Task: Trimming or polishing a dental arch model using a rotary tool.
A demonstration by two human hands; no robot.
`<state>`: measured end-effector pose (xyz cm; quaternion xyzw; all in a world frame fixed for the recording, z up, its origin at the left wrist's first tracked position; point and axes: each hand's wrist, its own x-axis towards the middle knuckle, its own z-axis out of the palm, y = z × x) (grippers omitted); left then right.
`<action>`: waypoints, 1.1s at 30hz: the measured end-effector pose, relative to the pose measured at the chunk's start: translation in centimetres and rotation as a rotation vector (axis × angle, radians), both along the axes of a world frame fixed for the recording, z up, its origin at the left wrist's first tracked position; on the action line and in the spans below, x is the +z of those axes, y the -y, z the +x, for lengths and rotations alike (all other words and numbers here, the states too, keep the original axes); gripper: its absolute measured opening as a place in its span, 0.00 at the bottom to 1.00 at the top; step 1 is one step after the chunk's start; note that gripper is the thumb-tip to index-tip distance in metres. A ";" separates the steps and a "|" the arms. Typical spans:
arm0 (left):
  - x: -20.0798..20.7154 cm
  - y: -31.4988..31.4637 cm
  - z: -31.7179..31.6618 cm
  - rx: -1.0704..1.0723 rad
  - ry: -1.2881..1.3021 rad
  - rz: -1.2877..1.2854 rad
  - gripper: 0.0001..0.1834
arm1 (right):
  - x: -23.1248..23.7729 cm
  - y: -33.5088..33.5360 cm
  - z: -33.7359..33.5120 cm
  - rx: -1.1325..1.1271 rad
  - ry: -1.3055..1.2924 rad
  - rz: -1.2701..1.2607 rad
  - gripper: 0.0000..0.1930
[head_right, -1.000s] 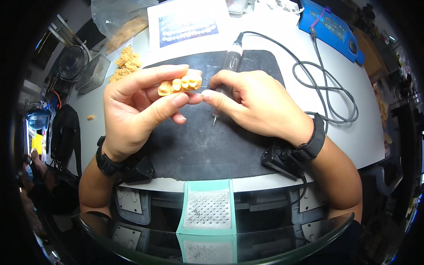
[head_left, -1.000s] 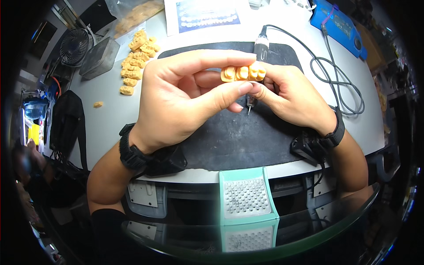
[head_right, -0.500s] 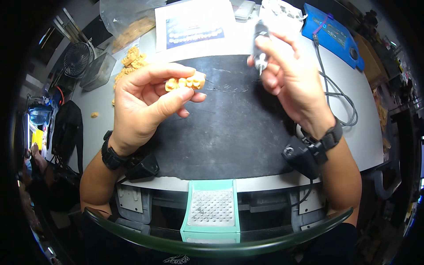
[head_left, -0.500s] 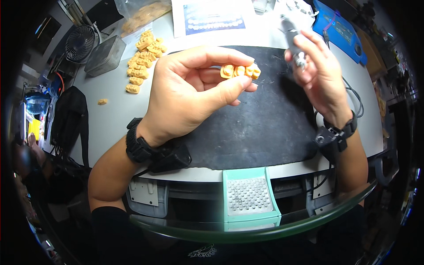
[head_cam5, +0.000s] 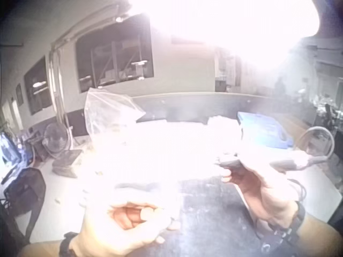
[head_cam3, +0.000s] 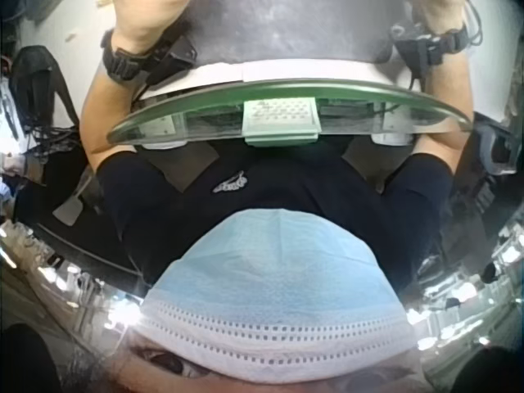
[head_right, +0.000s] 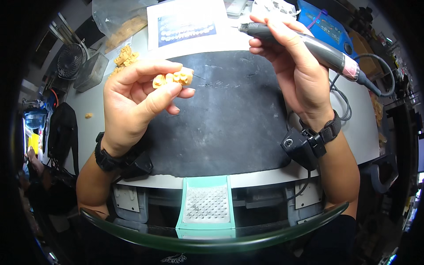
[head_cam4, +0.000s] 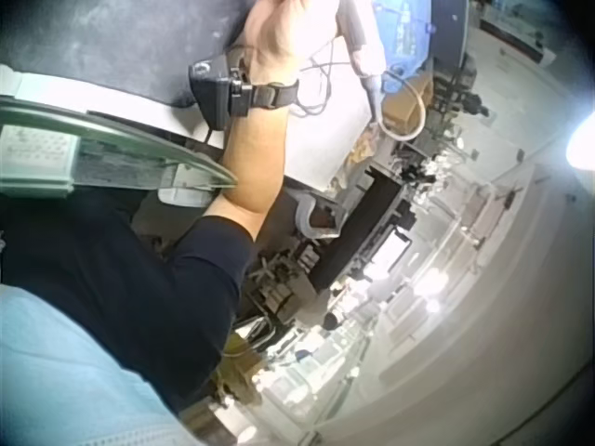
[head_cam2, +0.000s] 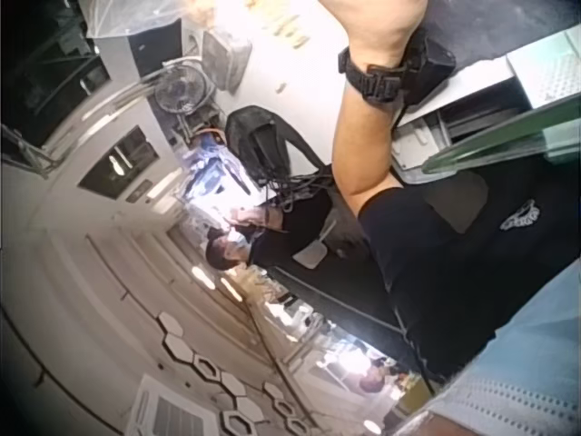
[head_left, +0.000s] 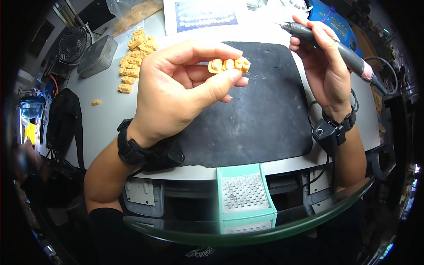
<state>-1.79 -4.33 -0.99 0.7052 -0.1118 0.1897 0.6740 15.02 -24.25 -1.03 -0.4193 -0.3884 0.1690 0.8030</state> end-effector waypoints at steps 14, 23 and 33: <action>0.2 -0.1 0.1 -0.018 0.000 -0.035 0.14 | 0.6 0.4 -0.7 0.050 0.074 -0.055 0.14; -0.3 -0.2 0.2 -0.019 0.010 -0.023 0.14 | 1.1 0.7 -2.0 0.028 0.194 -0.139 0.15; -0.3 0.0 0.3 -0.012 0.031 -0.005 0.14 | 0.8 1.1 -2.2 -0.072 0.311 -0.160 0.17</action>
